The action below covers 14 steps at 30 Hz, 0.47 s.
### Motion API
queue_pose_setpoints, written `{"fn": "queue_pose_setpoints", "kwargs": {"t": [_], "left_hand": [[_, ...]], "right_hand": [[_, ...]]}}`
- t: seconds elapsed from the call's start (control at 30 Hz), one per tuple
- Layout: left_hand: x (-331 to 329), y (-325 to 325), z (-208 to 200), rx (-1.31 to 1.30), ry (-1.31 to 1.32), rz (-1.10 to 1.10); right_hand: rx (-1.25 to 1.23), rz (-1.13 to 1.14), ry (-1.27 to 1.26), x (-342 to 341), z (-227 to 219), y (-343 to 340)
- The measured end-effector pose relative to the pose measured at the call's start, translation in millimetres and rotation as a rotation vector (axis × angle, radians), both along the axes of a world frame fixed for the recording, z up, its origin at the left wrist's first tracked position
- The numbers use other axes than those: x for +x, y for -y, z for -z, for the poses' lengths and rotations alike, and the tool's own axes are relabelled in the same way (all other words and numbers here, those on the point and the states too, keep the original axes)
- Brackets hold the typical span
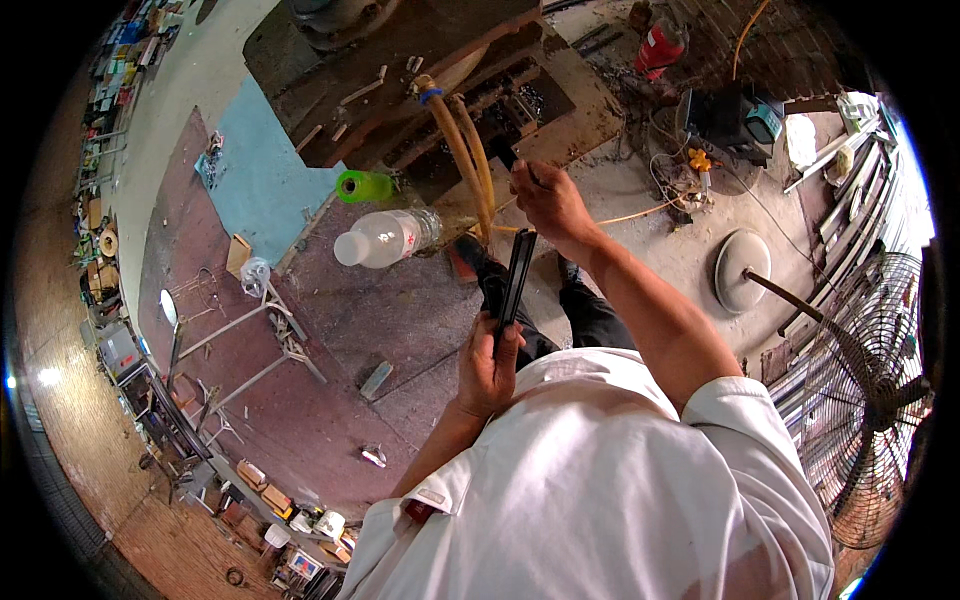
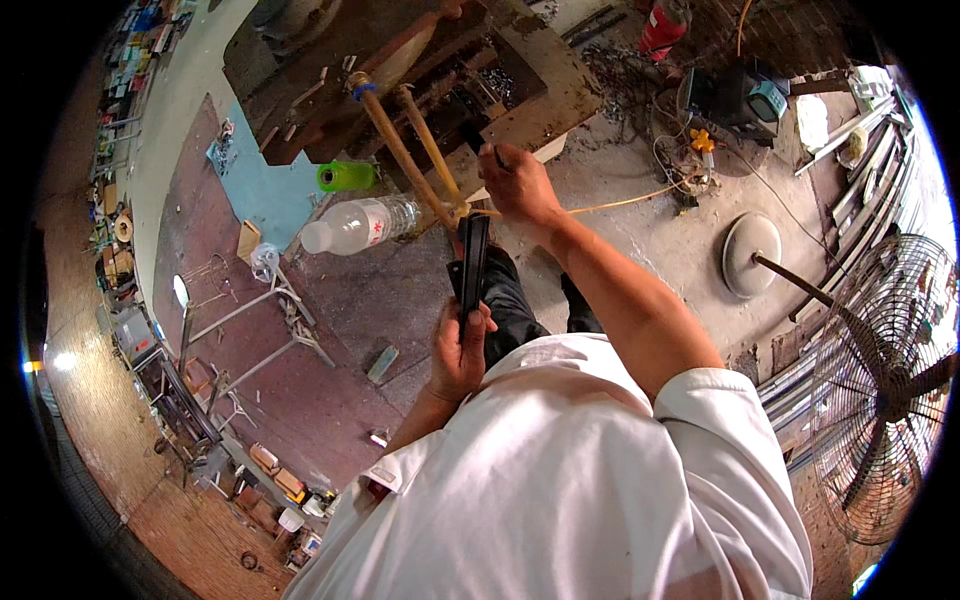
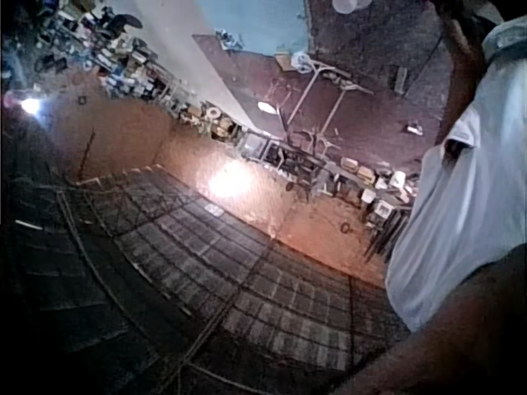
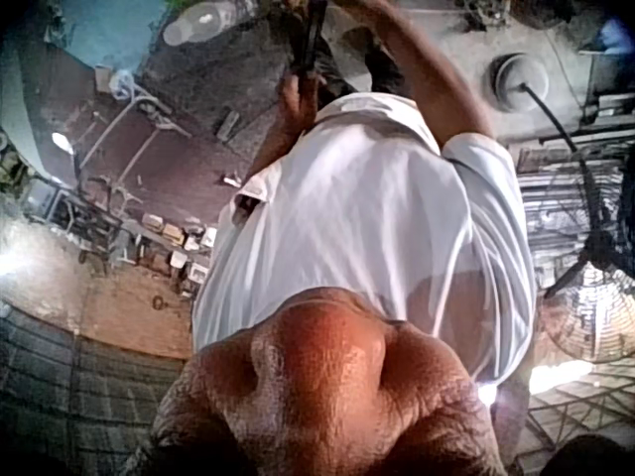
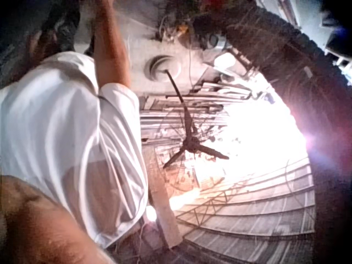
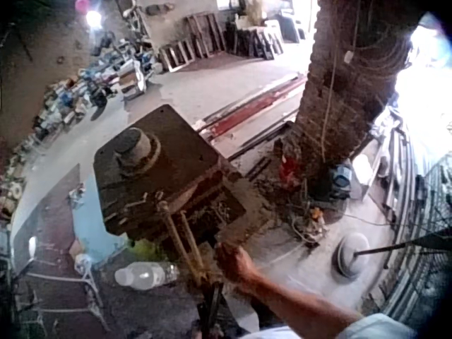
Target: The person sits on the floor and handles two black metal profiles, then walks to a miter saw to cut one profile. After cutting, the person walks through the workshop carrying the cut pieces and places them on a workbench.
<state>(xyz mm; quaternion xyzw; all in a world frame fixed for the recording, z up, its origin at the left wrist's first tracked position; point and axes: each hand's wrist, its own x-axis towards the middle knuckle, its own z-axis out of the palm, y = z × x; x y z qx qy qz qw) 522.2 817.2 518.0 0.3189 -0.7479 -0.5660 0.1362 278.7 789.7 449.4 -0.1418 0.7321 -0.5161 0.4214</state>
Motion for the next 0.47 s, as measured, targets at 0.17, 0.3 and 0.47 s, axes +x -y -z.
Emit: {"fn": "queue_pose_setpoints", "kwargs": {"t": [0.17,0.3,0.47], "left_hand": [[-2.0,2.0,-2.3,-0.009,-0.001,0.006],[-4.9,2.5,-5.5,-0.015,-0.01,0.02],[-2.7,-0.6,-1.2,0.02,-0.006,0.008]], "right_hand": [[-0.002,-0.013,-0.016,-0.8,0.5,-0.5],[0.005,-0.032,-0.019,-1.8,2.9,-1.8],[-0.028,-0.027,-0.012,-1.1,4.1,-3.3]]}}
